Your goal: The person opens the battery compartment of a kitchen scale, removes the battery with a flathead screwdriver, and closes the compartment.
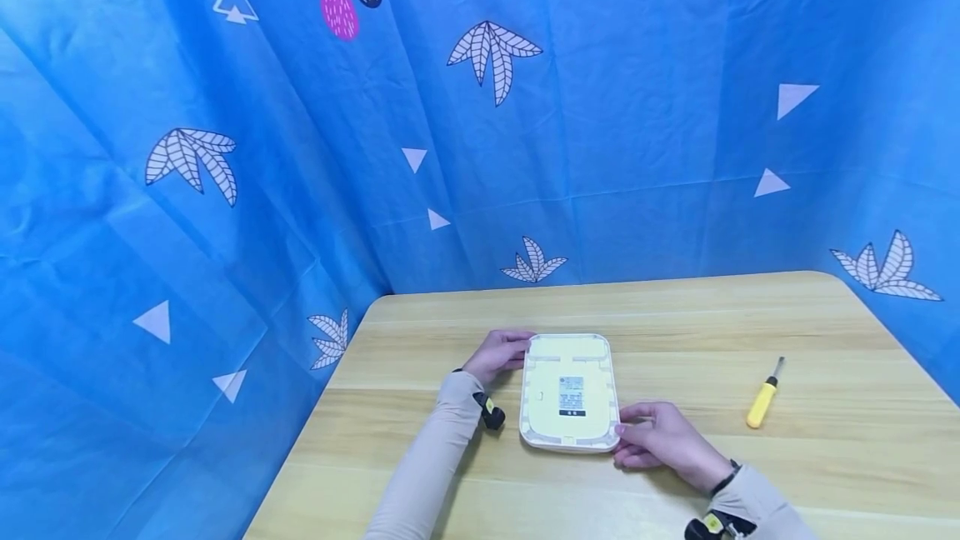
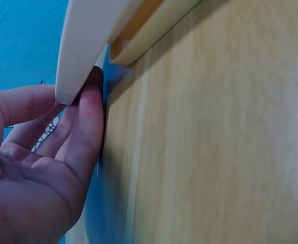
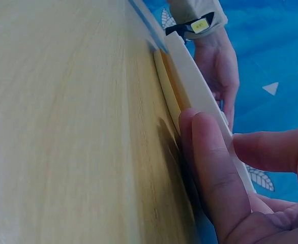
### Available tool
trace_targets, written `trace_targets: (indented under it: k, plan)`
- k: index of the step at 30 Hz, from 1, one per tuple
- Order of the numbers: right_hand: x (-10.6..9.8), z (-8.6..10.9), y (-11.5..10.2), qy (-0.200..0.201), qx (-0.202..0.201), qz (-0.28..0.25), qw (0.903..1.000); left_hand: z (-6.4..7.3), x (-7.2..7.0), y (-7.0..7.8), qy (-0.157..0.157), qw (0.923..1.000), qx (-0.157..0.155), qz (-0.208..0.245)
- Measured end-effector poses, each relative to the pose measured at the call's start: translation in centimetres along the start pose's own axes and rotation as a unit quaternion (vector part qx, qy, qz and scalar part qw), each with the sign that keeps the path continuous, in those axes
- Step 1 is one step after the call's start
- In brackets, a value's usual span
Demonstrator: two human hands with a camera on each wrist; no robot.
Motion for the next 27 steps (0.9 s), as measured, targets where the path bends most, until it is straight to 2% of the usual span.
trace_targets:
  k: [8,17,27]
  plan:
    - [-0.8,-0.2,0.0,0.005,-0.003,0.012,0.9999,0.6,-0.8,-0.3,-0.002,0.9999,0.002,0.015]
    - [-2.5,-0.4,-0.2,0.03,0.009,0.045,0.9985,2.0,-1.7,-0.6,-0.024,0.999,0.007,0.038]
    - [-4.6,-1.3,-0.4,0.059,0.024,0.078,0.9949,3.1,-2.6,-1.0,-0.053,0.998,-0.015,0.032]
Point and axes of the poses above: each hand's wrist, its own z-axis away from the middle knuckle, its own x-axis out of the palm, y = z × x, the point moved 6 cm from there along -z, towards the middle knuckle, and after that the axes turned 9 degrees about z, right-handed, at the moved point
